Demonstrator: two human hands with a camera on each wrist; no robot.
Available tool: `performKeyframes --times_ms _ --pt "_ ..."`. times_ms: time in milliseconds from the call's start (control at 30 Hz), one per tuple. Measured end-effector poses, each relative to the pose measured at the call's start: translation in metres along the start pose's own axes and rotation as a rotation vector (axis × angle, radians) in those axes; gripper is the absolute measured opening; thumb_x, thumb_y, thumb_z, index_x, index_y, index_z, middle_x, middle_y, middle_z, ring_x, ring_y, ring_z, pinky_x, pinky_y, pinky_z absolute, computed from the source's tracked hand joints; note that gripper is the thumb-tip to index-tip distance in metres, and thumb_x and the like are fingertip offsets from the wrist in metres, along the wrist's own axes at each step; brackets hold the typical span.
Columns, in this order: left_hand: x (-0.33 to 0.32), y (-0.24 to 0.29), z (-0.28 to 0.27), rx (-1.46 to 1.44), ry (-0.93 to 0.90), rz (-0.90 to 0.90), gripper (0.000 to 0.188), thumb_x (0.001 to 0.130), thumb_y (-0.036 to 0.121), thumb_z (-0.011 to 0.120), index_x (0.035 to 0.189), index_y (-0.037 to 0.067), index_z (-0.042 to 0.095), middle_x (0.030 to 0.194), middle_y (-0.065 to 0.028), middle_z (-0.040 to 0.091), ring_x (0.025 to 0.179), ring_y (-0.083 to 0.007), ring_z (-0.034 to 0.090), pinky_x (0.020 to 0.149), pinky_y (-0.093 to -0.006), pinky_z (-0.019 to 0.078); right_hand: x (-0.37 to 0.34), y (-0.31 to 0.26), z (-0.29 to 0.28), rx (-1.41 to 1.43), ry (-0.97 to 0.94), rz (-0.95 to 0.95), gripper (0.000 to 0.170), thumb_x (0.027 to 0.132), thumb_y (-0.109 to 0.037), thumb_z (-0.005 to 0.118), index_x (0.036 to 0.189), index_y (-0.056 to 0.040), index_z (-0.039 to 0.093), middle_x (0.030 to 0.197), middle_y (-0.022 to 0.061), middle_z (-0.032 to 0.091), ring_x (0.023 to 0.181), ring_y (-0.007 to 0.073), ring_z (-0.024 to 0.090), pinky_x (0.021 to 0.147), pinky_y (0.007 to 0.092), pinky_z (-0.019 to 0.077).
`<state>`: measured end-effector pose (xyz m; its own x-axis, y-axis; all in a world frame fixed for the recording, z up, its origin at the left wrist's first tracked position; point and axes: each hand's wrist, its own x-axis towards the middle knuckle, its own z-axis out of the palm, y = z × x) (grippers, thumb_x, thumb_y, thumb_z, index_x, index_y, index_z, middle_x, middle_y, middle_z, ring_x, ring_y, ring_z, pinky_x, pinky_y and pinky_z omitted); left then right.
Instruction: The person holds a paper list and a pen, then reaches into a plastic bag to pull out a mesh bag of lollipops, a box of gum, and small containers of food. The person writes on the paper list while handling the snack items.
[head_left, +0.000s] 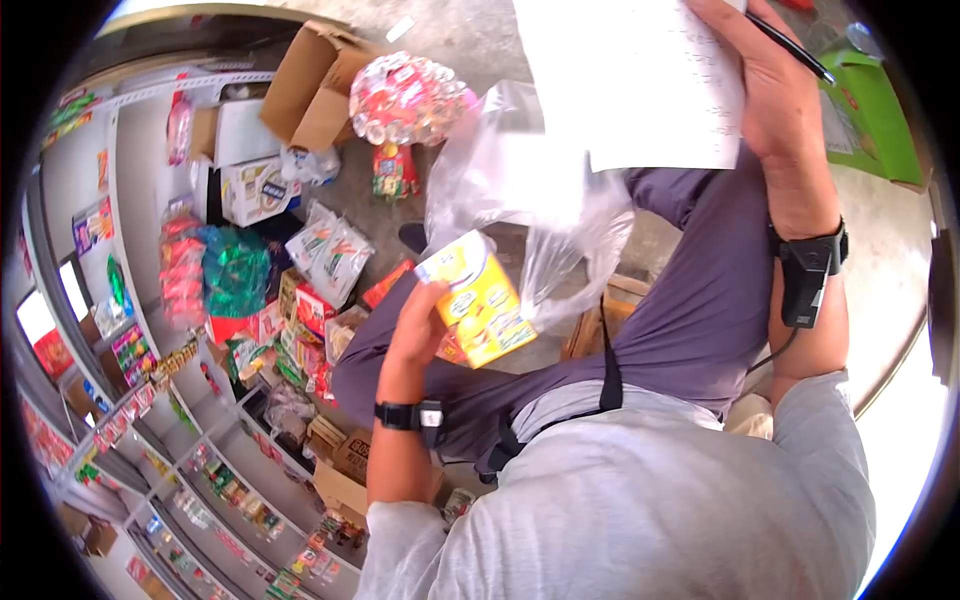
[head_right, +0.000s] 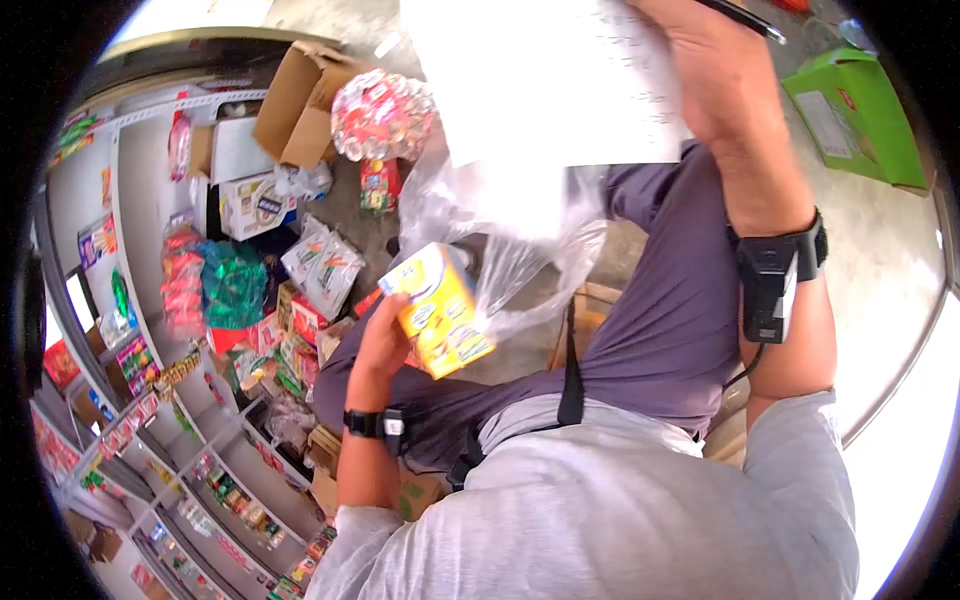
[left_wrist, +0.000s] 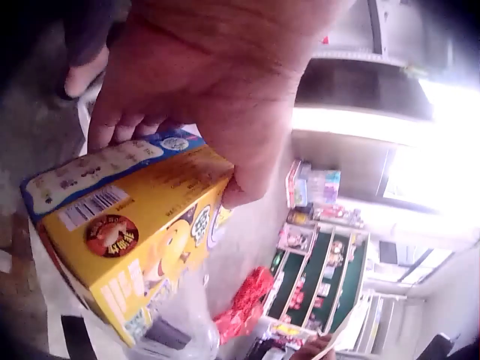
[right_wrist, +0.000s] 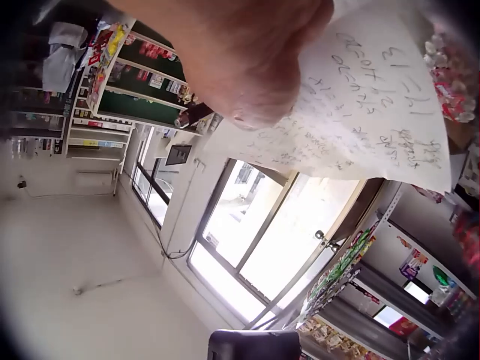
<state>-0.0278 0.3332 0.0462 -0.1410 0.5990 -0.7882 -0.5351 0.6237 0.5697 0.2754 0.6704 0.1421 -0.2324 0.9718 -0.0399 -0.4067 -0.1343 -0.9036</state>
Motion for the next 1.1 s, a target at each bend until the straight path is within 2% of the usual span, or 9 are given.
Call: performKeyframes --times_ms 200,267,367,500,667,800,900,1000,1100 --pt "-0.055 0.066 -0.118 -0.136 0.250 0.276 0.052 0.100 0.034 0.053 0.140 0.000 0.051 0.133 -0.0139 0.065 0.119 -0.0278 0.065 0.106 -0.0446 0.0487 -0.012 0.001 0.022 -0.141 0.000 -0.069 0.040 0.096 -0.009 0.062 0.134 0.0050 0.058 0.122 0.0145 0.069 0.105 0.0202 0.068 0.091 0.0314 0.0544" --pt "-0.023 0.087 -0.165 -0.083 0.318 0.319 0.052 0.101 0.037 0.052 0.139 0.001 0.052 0.132 -0.0130 0.065 0.119 -0.0270 0.065 0.105 -0.0447 0.0489 -0.020 0.001 0.044 -0.160 -0.012 -0.136 0.038 0.097 -0.010 0.060 0.133 0.0043 0.058 0.122 0.0134 0.069 0.106 0.0212 0.068 0.092 0.0327 0.0545" --pt "0.045 0.107 -0.204 -0.127 0.311 0.256 0.051 0.099 0.040 0.057 0.136 0.005 0.055 0.130 -0.0111 0.066 0.118 -0.0252 0.064 0.104 -0.0444 0.0492 0.018 0.031 -0.007 -0.292 0.091 0.117 0.038 0.101 -0.013 0.064 0.136 0.0011 0.061 0.131 0.0124 0.065 0.116 0.0165 0.064 0.101 0.0264 0.0491" --pt "0.150 0.097 -0.250 -0.191 0.474 0.194 0.074 0.086 0.056 0.073 0.140 0.013 0.049 0.134 -0.0132 0.056 0.119 -0.0284 0.058 0.099 -0.0452 0.0488 0.022 0.035 0.013 -0.439 0.130 0.073 0.042 0.096 -0.017 0.071 0.133 0.0010 0.063 0.122 0.0117 0.069 0.107 0.0153 0.067 0.092 0.0246 0.0523" --pt "0.250 0.078 -0.264 -0.345 0.445 0.141 0.072 0.087 0.053 0.073 0.139 0.010 0.048 0.136 -0.0136 0.053 0.122 -0.0294 0.056 0.105 -0.0472 0.0479 0.039 0.038 0.015 -0.782 0.157 -0.015 0.035 0.104 -0.015 0.056 0.135 0.0001 0.063 0.128 0.0136 0.067 0.113 0.0186 0.066 0.102 0.0265 0.0490" --pt "0.286 0.078 -0.250 -0.563 0.458 0.316 0.074 0.089 0.056 0.070 0.137 0.004 0.048 0.131 -0.0147 0.054 0.120 -0.0304 0.057 0.105 -0.0480 0.0489 0.055 0.031 0.006 -1.189 -0.078 -0.193 0.033 0.107 -0.011 0.047 0.134 0.0005 0.064 0.134 0.0159 0.064 0.125 0.0219 0.060 0.114 0.0328 0.0432" --pt "0.309 0.057 -0.253 -0.369 0.570 0.053 0.075 0.087 0.060 0.071 0.133 0.003 0.052 0.124 -0.0140 0.056 0.107 -0.0287 0.058 0.100 -0.0487 0.0528 0.069 0.030 -0.002 -1.391 -0.292 -0.347 0.034 0.108 -0.013 0.047 0.135 0.0008 0.063 0.136 0.0160 0.063 0.127 0.0224 0.059 0.114 0.0340 0.0435" --pt "0.297 0.057 -0.245 -0.228 0.667 -0.008 0.083 0.088 0.062 0.069 0.147 0.013 0.039 0.128 -0.0169 0.048 0.109 -0.0305 0.056 0.097 -0.0485 0.0537 0.066 0.038 0.006 -1.148 -0.213 -0.305 0.035 0.108 -0.014 0.048 0.135 0.0028 0.062 0.133 0.0161 0.064 0.125 0.0228 0.061 0.113 0.0335 0.0449" --pt "0.283 0.049 -0.256 -0.236 0.663 0.179 0.085 0.089 0.062 0.067 0.149 0.010 0.036 0.135 -0.0181 0.044 0.107 -0.0294 0.055 0.095 -0.0429 0.0516 0.056 0.044 0.045 -0.536 0.176 0.046 0.031 0.103 -0.017 0.061 0.126 0.0020 0.065 0.125 0.0144 0.068 0.113 0.0190 0.065 0.100 0.0294 0.0514"
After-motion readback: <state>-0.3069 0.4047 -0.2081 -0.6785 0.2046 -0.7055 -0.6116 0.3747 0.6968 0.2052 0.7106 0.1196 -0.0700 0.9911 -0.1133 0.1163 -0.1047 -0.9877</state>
